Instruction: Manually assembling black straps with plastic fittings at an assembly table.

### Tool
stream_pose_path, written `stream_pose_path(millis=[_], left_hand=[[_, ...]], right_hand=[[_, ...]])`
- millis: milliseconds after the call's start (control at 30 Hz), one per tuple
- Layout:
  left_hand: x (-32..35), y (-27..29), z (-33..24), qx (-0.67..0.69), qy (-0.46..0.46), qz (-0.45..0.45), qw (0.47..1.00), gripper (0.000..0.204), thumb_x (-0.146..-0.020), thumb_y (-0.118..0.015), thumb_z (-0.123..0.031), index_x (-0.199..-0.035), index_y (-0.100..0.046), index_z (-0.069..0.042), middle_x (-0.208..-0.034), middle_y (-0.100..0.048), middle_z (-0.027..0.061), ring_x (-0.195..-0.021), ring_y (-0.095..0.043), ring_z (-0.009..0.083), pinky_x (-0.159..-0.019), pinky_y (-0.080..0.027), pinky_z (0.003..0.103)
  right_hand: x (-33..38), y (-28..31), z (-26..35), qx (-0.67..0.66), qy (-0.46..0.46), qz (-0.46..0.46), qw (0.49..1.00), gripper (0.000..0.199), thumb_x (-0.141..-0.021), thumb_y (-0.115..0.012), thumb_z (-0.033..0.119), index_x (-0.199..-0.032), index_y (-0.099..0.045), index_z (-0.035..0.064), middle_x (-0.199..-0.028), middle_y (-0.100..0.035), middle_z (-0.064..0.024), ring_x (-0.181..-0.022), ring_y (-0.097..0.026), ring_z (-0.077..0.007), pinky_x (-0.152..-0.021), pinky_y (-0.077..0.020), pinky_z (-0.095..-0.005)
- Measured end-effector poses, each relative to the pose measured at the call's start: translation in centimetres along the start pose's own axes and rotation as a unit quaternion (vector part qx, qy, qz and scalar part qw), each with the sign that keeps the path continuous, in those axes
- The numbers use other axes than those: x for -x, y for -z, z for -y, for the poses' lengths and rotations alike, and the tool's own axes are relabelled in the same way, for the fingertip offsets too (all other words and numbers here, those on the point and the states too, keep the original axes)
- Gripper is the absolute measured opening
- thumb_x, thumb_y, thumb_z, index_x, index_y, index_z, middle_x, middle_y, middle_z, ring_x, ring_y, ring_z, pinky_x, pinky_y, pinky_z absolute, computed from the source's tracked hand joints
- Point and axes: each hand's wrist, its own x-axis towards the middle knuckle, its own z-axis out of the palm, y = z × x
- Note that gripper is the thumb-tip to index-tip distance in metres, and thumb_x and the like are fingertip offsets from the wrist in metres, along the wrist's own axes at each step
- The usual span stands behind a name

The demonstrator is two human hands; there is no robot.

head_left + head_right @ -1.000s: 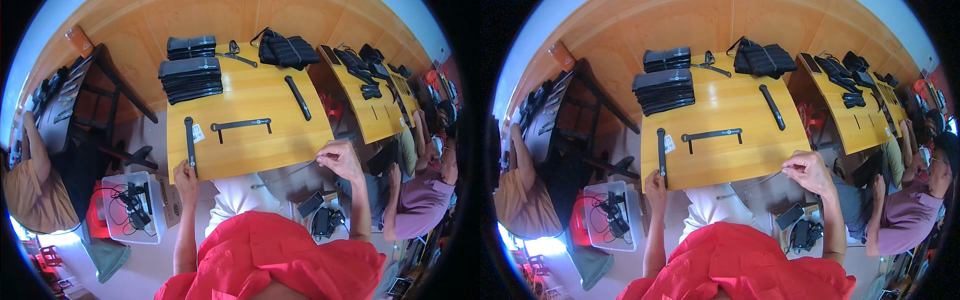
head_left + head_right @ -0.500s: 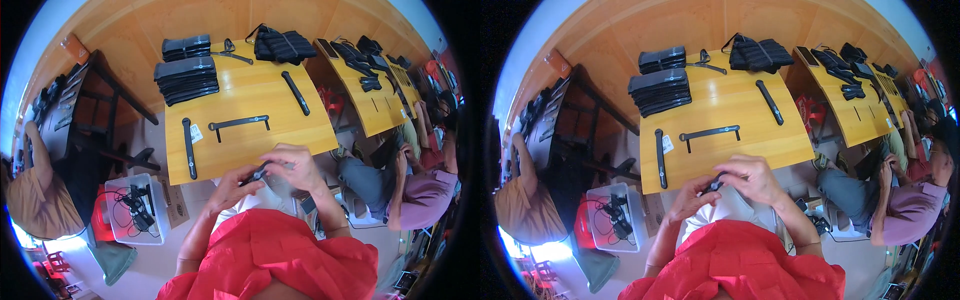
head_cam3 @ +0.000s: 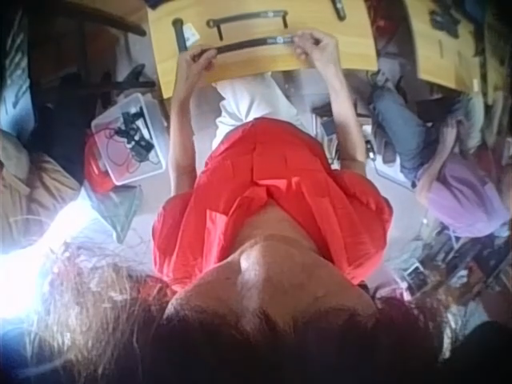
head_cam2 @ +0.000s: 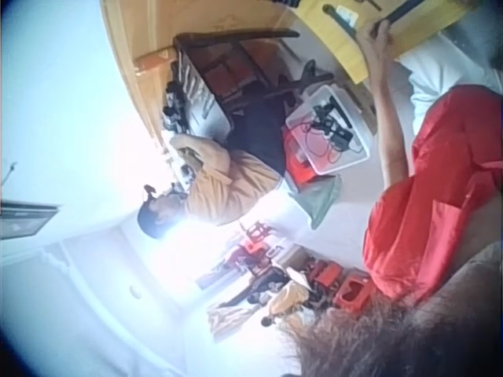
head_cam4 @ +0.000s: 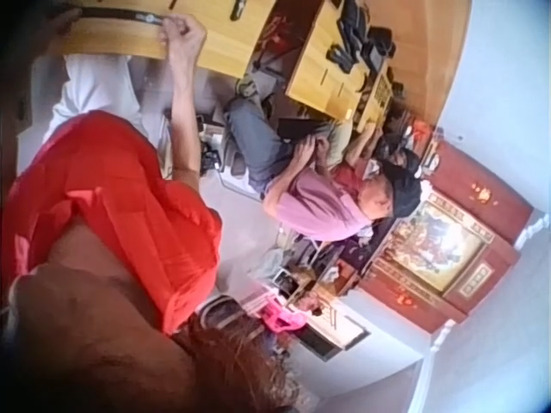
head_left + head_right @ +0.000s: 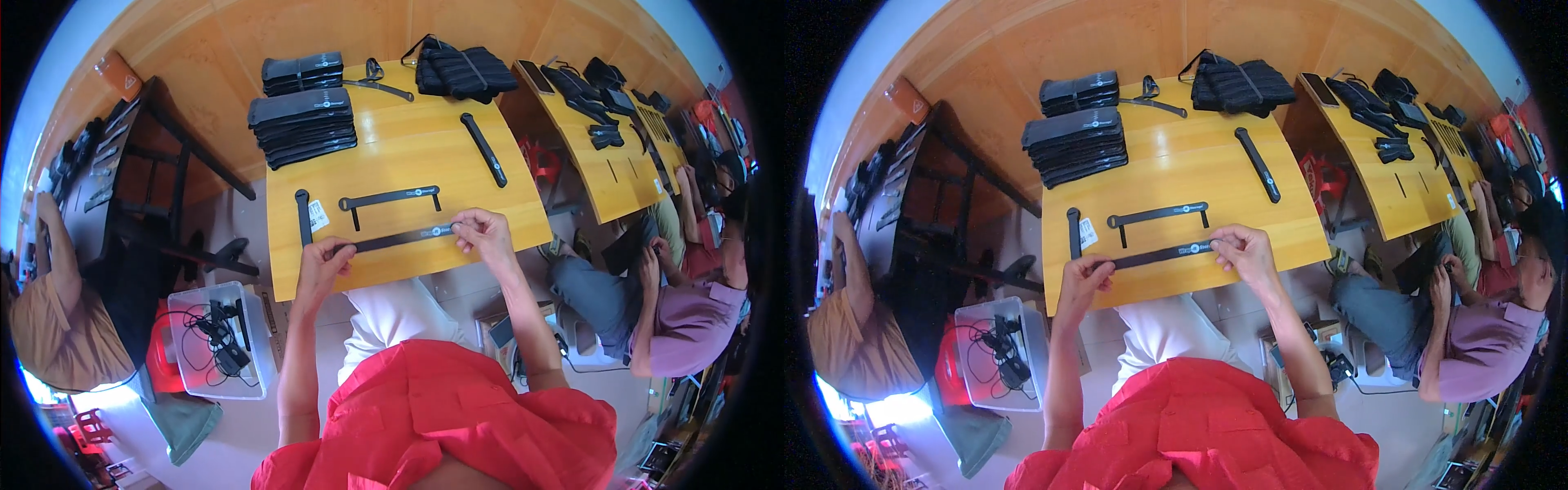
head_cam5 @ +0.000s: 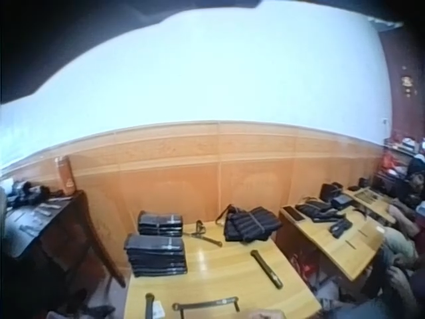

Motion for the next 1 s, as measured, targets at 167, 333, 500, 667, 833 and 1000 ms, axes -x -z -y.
stream_pose_path(millis=[167, 333, 500, 667, 833, 1000], left_hand=[[-2.9, -0.6, 0.7, 0.077, -0.014, -0.062, 0.995, 0.011, -0.083, -0.063, -0.009, -0.088, -0.063, 0.001, -0.072, -0.062, 0.0028, -0.060, -0.056, 0.0074, -0.055, -0.048, 0.020], [-4.9, -0.5, 2.1, 0.125, 0.003, -0.080, 0.989, 0.013, -0.084, -0.062, -0.009, -0.090, -0.063, 0.002, -0.072, -0.061, 0.0023, -0.061, -0.057, 0.0076, -0.056, -0.049, 0.021], [-6.6, -0.3, 4.1, 0.011, -0.037, -0.116, 0.993, 0.015, -0.083, -0.063, -0.009, -0.089, -0.064, 0.004, -0.070, -0.062, 0.0012, -0.060, -0.053, 0.0052, -0.055, -0.043, 0.019], [-7.9, -1.0, 4.0, -0.088, -0.066, -0.184, 0.977, 0.016, -0.079, -0.066, -0.009, -0.087, -0.065, 0.005, -0.067, -0.062, 0.0012, -0.058, -0.051, 0.0044, -0.054, -0.041, 0.020], [-8.4, -1.8, 3.5, -0.107, -0.118, -0.229, 0.960, 0.015, -0.078, -0.067, -0.008, -0.087, -0.065, 0.005, -0.067, -0.062, 0.0024, -0.058, -0.051, 0.0053, -0.054, -0.042, 0.021], [-8.2, -1.7, 3.8, -0.159, -0.089, -0.248, 0.952, 0.014, -0.079, -0.065, -0.006, -0.087, -0.064, 0.006, -0.068, -0.062, 0.0063, -0.058, -0.053, 0.0066, -0.054, -0.043, 0.022]], right_hand=[[-3.2, -0.3, -1.6, -0.025, -0.030, -0.038, 0.999, 0.009, -0.080, -0.065, 0.003, -0.088, -0.064, -0.0014, -0.064, -0.060, -0.0018, -0.053, -0.056, -0.0061, -0.047, -0.0447, -0.0178], [-5.3, -0.4, -3.9, -0.044, -0.036, -0.047, 0.997, 0.010, -0.079, -0.066, 0.004, -0.088, -0.063, -0.0006, -0.065, -0.061, -0.0019, -0.052, -0.053, -0.0059, -0.045, -0.0414, -0.0186], [-6.8, -1.0, -6.0, -0.037, -0.031, -0.076, 0.996, 0.008, -0.078, -0.066, 0.001, -0.086, -0.064, -0.0013, -0.063, -0.060, -0.0015, -0.052, -0.052, -0.0056, -0.045, -0.0397, -0.0182], [-8.3, -1.0, -6.7, -0.053, -0.037, -0.082, 0.994, 0.008, -0.077, -0.065, -0.003, -0.085, -0.065, -0.0024, -0.062, -0.059, -0.0010, -0.051, -0.051, -0.0055, -0.044, -0.0381, -0.0181], [-9.8, -0.7, -7.8, -0.044, -0.010, -0.092, 0.995, 0.008, -0.078, -0.066, -0.001, -0.086, -0.064, -0.0016, -0.061, -0.056, 0.0011, -0.049, -0.048, -0.0047, -0.044, -0.0362, -0.0171], [-9.6, -1.3, -7.8, 0.003, 0.006, -0.115, 0.993, 0.008, -0.076, -0.066, -0.002, -0.083, -0.064, -0.0029, -0.060, -0.056, 0.0006, -0.050, -0.048, -0.0049, -0.045, -0.0388, -0.0189]])
